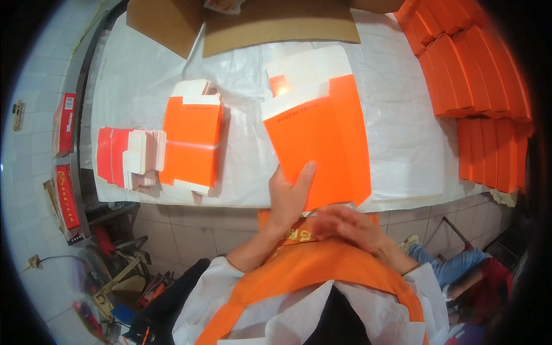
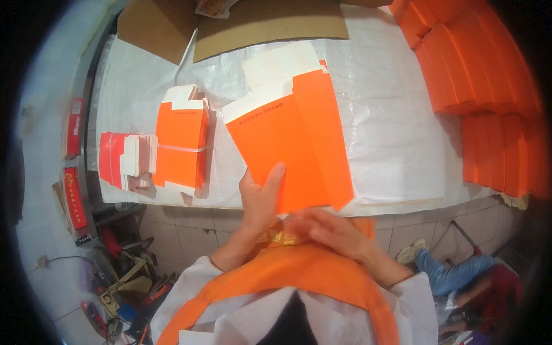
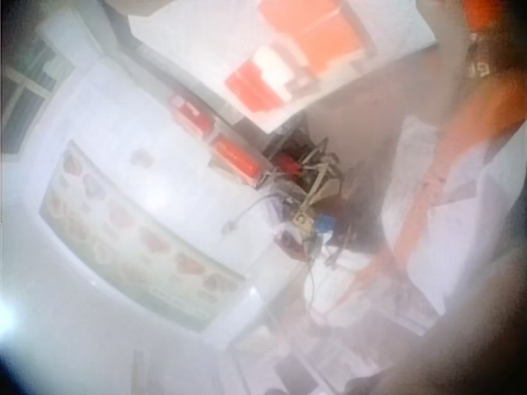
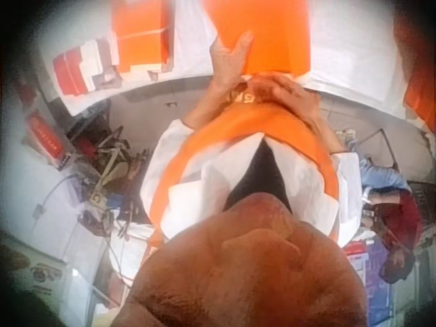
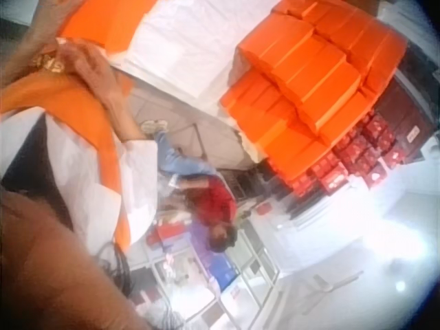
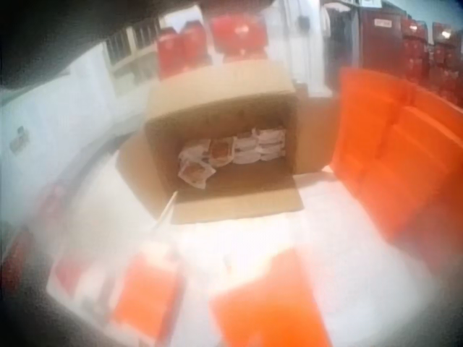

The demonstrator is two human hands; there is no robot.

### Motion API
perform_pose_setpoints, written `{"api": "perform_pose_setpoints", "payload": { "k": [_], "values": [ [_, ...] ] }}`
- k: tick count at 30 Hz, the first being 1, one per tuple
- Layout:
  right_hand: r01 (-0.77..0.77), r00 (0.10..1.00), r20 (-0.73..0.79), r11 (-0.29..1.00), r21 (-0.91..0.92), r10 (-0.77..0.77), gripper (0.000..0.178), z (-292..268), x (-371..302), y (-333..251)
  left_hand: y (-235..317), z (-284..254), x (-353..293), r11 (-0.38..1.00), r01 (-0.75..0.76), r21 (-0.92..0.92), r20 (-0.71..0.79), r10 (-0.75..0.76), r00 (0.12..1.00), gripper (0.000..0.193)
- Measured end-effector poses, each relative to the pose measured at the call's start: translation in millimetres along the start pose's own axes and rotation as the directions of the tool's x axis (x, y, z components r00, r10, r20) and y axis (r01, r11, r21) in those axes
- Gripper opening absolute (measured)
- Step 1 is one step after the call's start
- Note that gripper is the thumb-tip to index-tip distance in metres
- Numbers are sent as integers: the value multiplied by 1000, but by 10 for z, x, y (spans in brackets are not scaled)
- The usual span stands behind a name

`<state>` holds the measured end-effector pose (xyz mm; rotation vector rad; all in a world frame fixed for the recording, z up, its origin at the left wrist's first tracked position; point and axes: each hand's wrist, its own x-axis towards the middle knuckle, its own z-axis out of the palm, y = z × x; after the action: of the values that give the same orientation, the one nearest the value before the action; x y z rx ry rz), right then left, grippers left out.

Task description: The person folds flat orange cardboard pieces into small boxes by hand, inserts a plastic-wrapped item into each, and stacks the finished boxes on the table. The person also bundles a stack of flat orange pieces with a rubber band.

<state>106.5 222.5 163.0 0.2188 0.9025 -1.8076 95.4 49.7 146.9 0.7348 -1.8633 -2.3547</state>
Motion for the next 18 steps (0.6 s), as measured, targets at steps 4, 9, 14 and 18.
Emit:
{"api": "perform_pose_setpoints", "payload": {
  "k": [4, 9, 14, 18],
  "values": [
    [399, 909, 323, 782, -479, -265, 31, -407, -297, -287, -44, -55, -288, 992, -71, 101, 129, 58, 990, 58],
    [493, 515, 130, 169, -853, -847, 46, -285, 183, -583, -281, -116, -451, 945, -182, 273, 376, 69, 924, 82],
    [622, 558, 153, 289, -728, -815, 44, -265, 314, -440, -315, -200, -356, 935, -239, 261, 503, 79, 860, 89],
    [590, 680, 205, 359, -724, -704, 22, -327, 245, -385, -312, -212, -378, 908, -365, 206, 413, 257, 874, 83]
  ]
}}
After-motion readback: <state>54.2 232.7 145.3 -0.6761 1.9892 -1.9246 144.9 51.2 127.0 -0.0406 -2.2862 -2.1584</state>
